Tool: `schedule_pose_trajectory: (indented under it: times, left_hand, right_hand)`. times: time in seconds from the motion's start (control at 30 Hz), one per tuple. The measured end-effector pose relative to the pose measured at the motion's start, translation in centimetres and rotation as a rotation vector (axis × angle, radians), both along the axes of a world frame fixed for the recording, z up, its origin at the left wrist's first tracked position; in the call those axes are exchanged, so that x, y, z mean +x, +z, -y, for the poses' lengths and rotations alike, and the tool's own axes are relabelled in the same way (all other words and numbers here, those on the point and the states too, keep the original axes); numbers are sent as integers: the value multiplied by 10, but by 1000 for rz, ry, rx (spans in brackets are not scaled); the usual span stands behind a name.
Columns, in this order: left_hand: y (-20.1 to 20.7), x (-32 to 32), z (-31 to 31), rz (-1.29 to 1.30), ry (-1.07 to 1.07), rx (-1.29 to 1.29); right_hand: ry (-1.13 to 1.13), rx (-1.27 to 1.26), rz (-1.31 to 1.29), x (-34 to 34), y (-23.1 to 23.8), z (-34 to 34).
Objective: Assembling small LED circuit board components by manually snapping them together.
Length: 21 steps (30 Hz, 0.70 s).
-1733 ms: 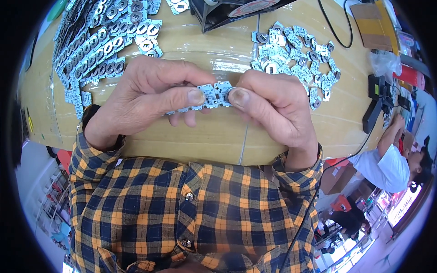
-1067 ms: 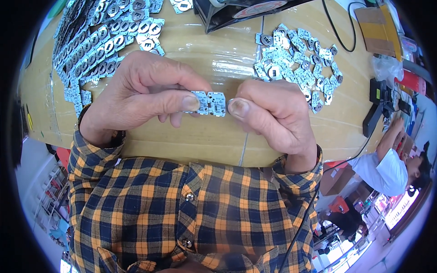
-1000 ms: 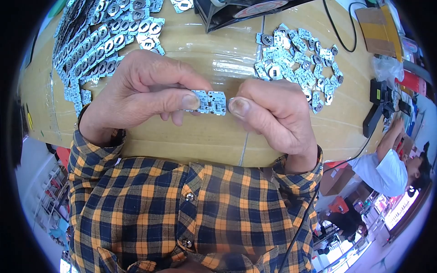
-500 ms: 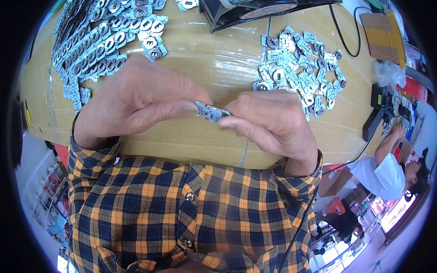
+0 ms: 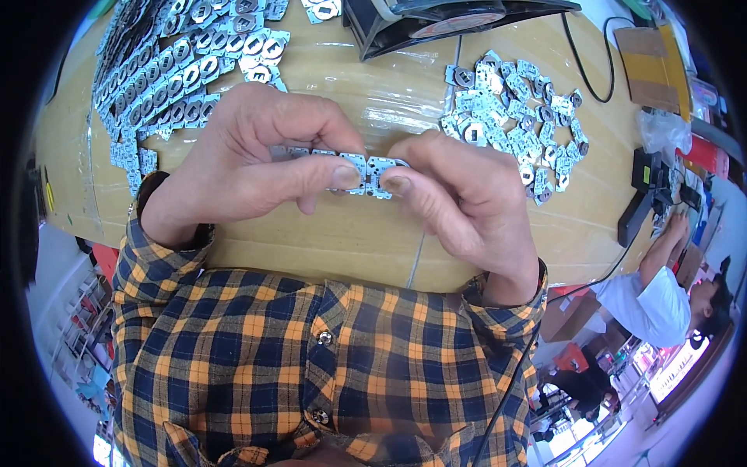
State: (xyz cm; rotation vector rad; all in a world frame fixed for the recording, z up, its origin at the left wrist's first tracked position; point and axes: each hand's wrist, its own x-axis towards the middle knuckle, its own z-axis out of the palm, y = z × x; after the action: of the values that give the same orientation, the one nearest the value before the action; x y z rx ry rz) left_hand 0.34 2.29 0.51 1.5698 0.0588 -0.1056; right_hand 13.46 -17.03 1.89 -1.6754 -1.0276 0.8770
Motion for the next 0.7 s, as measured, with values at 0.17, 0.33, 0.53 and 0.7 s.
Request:
schedule_pose_trajectory:
  times: [0.17, 0.33, 0.53, 0.7]
  left_hand:
    - [9, 3, 1, -81, -36, -244]
    - [1, 4, 1, -114, 120, -298]
    - [-9, 6, 7, 410, 281, 381]
    - [-8, 6, 12, 484, 303, 503]
  right_hand:
    - [-33, 0, -704, 3, 1, 5]
    - [-233, 88, -1092, 3, -6, -2]
    - [-316, 99, -494, 0, -10, 0]
    - [-297, 25, -251, -3, -6, -3]
